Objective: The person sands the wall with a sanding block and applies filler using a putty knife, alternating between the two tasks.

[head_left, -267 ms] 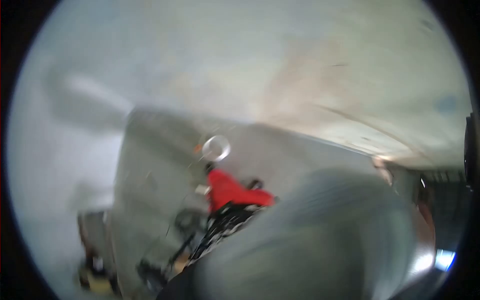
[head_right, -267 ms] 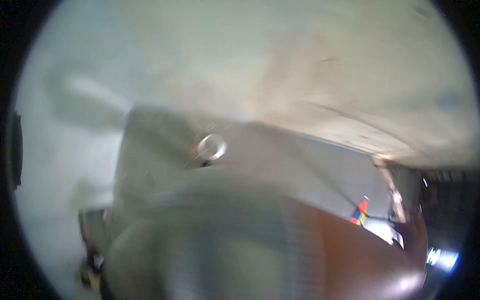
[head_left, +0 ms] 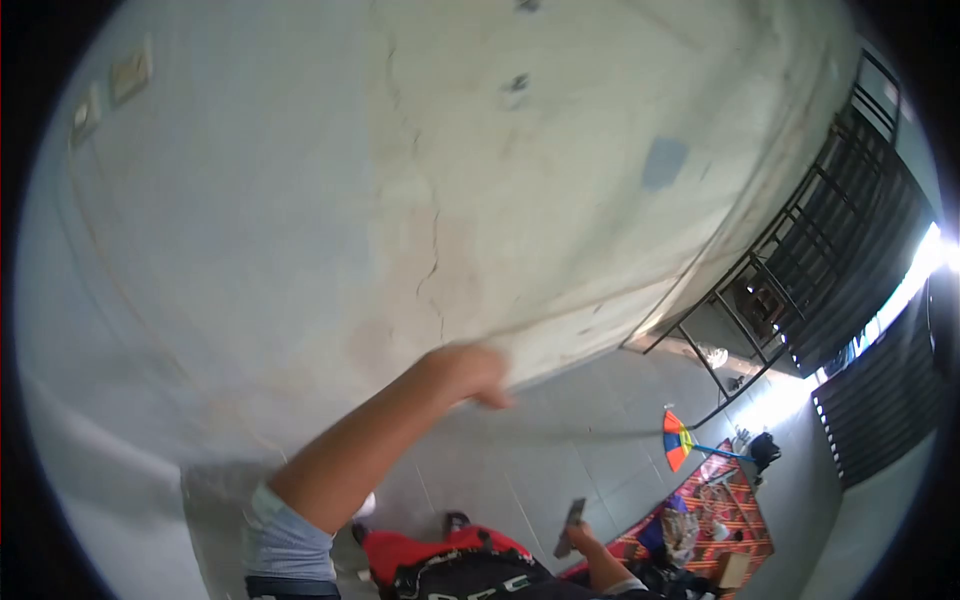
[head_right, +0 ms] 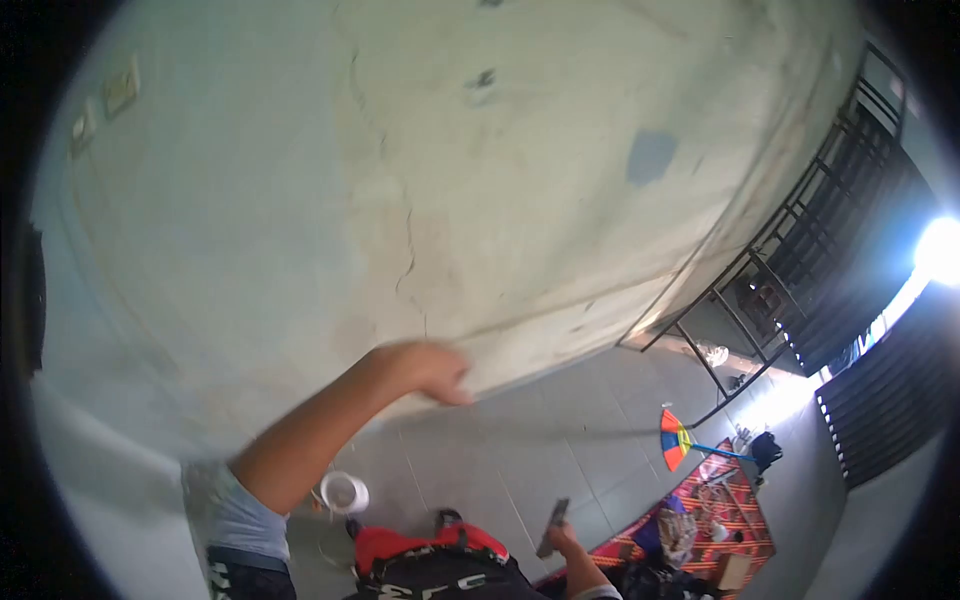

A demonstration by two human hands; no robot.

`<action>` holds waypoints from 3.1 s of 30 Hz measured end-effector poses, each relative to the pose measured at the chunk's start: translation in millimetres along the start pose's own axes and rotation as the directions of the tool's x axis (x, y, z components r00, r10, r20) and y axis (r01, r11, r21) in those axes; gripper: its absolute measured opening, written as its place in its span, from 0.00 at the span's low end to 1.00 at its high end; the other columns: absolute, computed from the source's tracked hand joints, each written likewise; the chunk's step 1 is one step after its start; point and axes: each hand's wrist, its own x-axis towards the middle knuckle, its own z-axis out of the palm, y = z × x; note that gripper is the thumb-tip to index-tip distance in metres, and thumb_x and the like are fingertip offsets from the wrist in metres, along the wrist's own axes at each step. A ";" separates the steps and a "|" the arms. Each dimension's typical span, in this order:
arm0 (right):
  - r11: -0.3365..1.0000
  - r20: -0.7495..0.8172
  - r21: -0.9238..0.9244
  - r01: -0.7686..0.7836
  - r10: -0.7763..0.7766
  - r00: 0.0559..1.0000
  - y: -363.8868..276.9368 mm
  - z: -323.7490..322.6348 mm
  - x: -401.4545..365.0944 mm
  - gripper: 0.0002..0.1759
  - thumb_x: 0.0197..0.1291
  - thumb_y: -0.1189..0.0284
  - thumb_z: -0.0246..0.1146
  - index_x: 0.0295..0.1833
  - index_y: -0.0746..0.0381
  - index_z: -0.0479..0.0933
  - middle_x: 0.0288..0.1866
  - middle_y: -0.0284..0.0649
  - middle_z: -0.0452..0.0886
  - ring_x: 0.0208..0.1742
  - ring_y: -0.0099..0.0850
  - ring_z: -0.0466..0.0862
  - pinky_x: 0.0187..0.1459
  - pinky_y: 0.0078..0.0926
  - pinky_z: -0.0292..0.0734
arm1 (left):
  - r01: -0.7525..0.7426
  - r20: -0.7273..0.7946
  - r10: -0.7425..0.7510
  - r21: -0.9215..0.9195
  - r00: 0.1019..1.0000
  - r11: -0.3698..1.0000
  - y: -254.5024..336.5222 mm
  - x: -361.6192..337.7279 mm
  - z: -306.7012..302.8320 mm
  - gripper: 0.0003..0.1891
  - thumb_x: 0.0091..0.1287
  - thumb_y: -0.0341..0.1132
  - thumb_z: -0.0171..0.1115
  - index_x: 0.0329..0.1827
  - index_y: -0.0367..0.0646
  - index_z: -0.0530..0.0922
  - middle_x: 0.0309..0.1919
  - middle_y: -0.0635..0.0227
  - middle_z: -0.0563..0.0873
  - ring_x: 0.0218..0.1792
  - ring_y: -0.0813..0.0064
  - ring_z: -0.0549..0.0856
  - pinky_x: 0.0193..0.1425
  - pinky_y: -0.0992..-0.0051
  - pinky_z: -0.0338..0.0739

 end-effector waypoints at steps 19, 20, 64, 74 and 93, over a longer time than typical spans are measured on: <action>0.403 -0.117 -0.910 0.096 -0.472 0.874 55.7 -167.6 218.8 0.17 0.71 0.59 0.60 0.57 0.54 0.85 0.39 0.39 0.88 0.46 0.42 0.88 0.56 0.60 0.75 | 0.062 0.265 -0.519 -0.925 0.812 -0.375 -96.3 147.4 426.9 0.43 0.61 0.61 0.70 0.73 0.47 0.63 0.64 0.55 0.74 0.60 0.56 0.75 0.61 0.53 0.74; 0.165 -0.038 -0.983 0.076 -0.595 0.803 41.7 -166.5 238.0 0.16 0.71 0.61 0.60 0.56 0.53 0.86 0.38 0.37 0.88 0.46 0.40 0.87 0.56 0.60 0.74 | 0.060 0.253 -0.519 -0.931 0.817 -0.359 -96.8 149.8 422.5 0.45 0.60 0.61 0.71 0.74 0.48 0.61 0.65 0.55 0.72 0.62 0.55 0.74 0.62 0.52 0.73; -0.463 -0.048 -0.850 0.252 -0.407 -0.912 -1027.8 -497.9 -158.3 0.41 0.73 0.50 0.55 0.87 0.49 0.56 0.86 0.48 0.61 0.87 0.51 0.54 0.85 0.58 0.35 | 0.720 -0.696 0.486 -0.065 -0.529 0.690 -3.9 106.4 -420.5 0.35 0.75 0.47 0.54 0.80 0.35 0.63 0.78 0.45 0.60 0.78 0.39 0.61 0.80 0.44 0.57; -0.603 0.191 -0.795 0.060 -0.343 -0.920 -1034.5 -509.2 -177.2 0.37 0.76 0.45 0.50 0.85 0.46 0.59 0.86 0.40 0.63 0.84 0.46 0.63 0.83 0.55 0.51 | 0.719 -0.721 0.489 -0.019 -0.491 0.694 -5.7 99.0 -420.2 0.35 0.75 0.44 0.56 0.82 0.38 0.61 0.78 0.47 0.58 0.79 0.41 0.58 0.81 0.45 0.55; -0.644 0.017 -0.761 0.079 -0.141 -0.990 -1037.9 -435.9 -195.3 0.29 0.75 0.46 0.52 0.71 0.51 0.75 0.82 0.38 0.69 0.84 0.44 0.61 0.85 0.54 0.42 | 0.729 -0.703 0.514 -0.009 -0.491 0.685 -10.7 97.7 -422.7 0.33 0.76 0.43 0.55 0.82 0.38 0.62 0.78 0.48 0.60 0.80 0.41 0.58 0.82 0.45 0.54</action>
